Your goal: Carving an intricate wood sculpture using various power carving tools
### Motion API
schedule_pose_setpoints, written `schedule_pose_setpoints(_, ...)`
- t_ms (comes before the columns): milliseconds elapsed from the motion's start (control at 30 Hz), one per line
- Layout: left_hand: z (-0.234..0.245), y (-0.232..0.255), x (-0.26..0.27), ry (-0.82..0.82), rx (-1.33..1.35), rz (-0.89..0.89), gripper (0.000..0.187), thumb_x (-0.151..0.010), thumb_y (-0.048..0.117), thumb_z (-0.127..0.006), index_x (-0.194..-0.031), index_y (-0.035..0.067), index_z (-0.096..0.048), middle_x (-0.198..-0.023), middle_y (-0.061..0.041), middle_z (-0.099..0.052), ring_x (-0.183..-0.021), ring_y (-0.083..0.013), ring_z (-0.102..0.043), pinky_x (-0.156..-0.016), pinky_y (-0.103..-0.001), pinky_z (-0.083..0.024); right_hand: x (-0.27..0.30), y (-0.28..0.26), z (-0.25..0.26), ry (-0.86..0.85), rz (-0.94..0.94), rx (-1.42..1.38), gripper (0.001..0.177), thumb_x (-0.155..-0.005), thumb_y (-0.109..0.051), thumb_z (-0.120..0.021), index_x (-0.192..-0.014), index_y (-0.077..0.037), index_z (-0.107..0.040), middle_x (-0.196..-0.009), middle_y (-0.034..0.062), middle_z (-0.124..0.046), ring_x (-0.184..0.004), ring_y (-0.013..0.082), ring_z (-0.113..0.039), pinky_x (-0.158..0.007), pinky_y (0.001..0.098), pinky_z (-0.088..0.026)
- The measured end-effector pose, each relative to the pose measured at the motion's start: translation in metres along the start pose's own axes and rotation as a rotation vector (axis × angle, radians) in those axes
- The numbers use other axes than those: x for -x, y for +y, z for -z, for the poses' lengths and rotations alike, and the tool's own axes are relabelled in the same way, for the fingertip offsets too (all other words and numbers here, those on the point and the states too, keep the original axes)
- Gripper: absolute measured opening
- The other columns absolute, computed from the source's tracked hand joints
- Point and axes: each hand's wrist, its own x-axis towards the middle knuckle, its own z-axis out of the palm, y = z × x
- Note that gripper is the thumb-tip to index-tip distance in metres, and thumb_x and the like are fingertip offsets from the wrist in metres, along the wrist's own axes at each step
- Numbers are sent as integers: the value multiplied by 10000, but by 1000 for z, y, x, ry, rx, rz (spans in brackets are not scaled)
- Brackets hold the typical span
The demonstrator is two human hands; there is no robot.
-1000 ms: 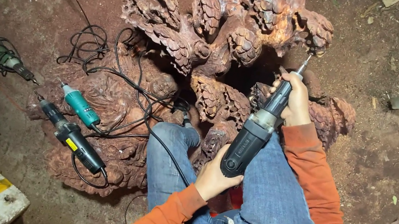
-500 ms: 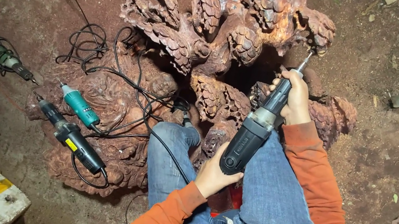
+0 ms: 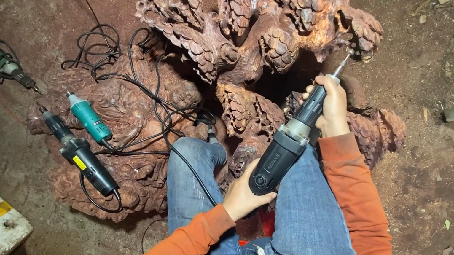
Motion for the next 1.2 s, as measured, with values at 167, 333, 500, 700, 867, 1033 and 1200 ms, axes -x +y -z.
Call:
schedule_pose_setpoints(167, -1, 9, -1, -9, 18, -3, 936, -646, 507, -779, -1476, 405, -360, -1222, -186, -694, -1185, -414, -636, -1022, -506, -504, -11, -3, 6, 14, 16, 36, 220, -825, -202, -767, -881, -57, -612, -719, 123, -651, -600, 228, -704, -588, 421, -651)
schedule_pose_setpoints(333, -7, 10, -7, -26, 35, 7, 924, -655, 502, -753, -1483, 392, -359, -1234, -178, -689, -1198, -412, -629, -1033, -501, -499, -13, -6, 7, 31, 26, 51, 230, -814, -200, -776, -885, -56, -612, -711, 136, -658, -587, 237, -704, -575, 431, -654)
schedule_pose_setpoints(500, -14, -3, -12, 4, 20, 13, 923, -618, 524, -767, -1451, 439, -379, -1223, -128, -700, -1193, -370, -638, -1040, -476, -504, -9, -5, 3, 45, 26, 55, 226, -809, -191, -778, -877, -53, -612, -702, 135, -657, -577, 228, -706, -566, 419, -659)
schedule_pose_setpoints(700, -11, -1, -13, 16, 29, 1, 954, -611, 509, -781, -1472, 406, -383, -1222, -151, -701, -1194, -377, -641, -1037, -478, -503, -12, -4, 2, 45, 28, 44, 220, -804, -184, -779, -865, -56, -611, -694, 137, -656, -570, 229, -702, -561, 421, -658)
schedule_pose_setpoints(867, -8, -6, -12, 10, 55, -11, 956, -614, 497, -791, -1476, 399, -388, -1230, -171, -696, -1196, -399, -631, -1028, -505, -501, -11, 5, 2, 47, 30, 35, 223, -808, -176, -780, -881, -42, -618, -696, 148, -655, -573, 238, -704, -567, 443, -656)
schedule_pose_setpoints(1033, -13, -13, -13, 6, 68, -5, 961, -619, 508, -794, -1481, 401, -381, -1240, -179, -692, -1199, -406, -629, -1045, -495, -495, -8, 12, 3, 53, 19, 28, 219, -806, -161, -777, -876, -42, -607, -689, 149, -645, -565, 240, -695, -567, 440, -651)
schedule_pose_setpoints(1200, -13, -14, -18, 17, 41, -15, 971, -614, 501, -809, -1479, 388, -385, -1235, -175, -695, -1188, -403, -634, -1028, -509, -504, -10, 8, 1, 40, 34, 33, 214, -808, -168, -777, -888, -48, -620, -693, 146, -655, -566, 236, -702, -561, 438, -654)
